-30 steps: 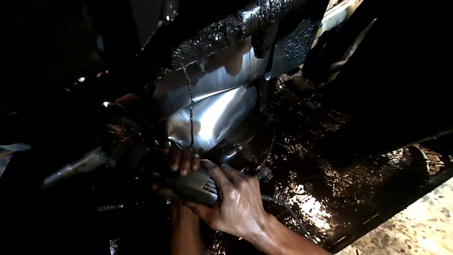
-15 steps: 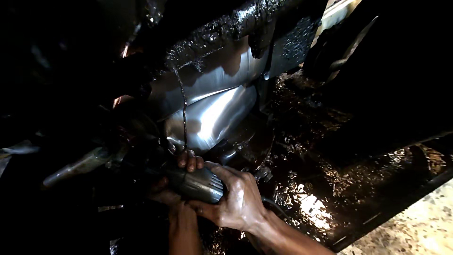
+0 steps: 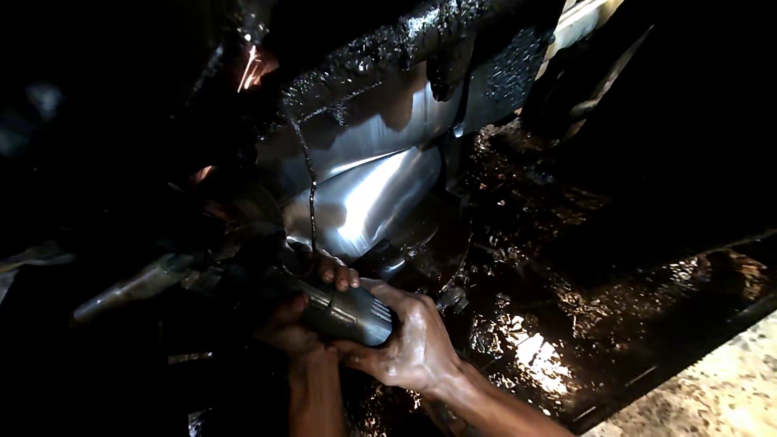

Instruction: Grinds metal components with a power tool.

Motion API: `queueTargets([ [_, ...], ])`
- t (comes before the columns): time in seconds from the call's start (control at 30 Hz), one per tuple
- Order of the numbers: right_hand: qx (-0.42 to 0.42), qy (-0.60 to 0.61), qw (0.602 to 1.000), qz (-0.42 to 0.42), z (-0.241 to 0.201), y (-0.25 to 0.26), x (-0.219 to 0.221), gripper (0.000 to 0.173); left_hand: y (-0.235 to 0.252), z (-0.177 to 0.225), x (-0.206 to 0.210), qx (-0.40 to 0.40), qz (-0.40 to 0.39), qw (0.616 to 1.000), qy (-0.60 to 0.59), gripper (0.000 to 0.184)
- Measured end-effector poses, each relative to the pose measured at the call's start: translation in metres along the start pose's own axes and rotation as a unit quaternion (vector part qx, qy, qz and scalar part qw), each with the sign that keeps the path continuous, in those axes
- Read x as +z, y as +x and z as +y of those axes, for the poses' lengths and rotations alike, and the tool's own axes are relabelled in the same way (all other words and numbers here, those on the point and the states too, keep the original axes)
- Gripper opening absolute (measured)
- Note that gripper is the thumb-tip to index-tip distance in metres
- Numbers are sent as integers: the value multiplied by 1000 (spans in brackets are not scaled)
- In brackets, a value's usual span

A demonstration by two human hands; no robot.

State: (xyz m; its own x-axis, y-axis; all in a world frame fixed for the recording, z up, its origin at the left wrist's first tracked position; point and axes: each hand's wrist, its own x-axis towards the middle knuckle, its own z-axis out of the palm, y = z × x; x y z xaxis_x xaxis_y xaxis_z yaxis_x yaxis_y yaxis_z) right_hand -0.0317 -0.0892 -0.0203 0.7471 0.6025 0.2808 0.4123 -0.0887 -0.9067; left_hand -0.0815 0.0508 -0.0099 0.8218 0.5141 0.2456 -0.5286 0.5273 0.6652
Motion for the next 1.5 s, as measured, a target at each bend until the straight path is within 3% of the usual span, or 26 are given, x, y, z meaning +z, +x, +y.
queueTargets([
  [0.5,15,7,1000,2,0,0,1,63,12,8,15,1,-52,999,-4,38],
  [0.97,42,30,998,-20,7,-4,-1,63,9,3,24,-18,12,998,55,41],
  [1.5,44,36,997,-52,11,-5,-3,63,11,2,22,-8,-3,997,76,37],
])
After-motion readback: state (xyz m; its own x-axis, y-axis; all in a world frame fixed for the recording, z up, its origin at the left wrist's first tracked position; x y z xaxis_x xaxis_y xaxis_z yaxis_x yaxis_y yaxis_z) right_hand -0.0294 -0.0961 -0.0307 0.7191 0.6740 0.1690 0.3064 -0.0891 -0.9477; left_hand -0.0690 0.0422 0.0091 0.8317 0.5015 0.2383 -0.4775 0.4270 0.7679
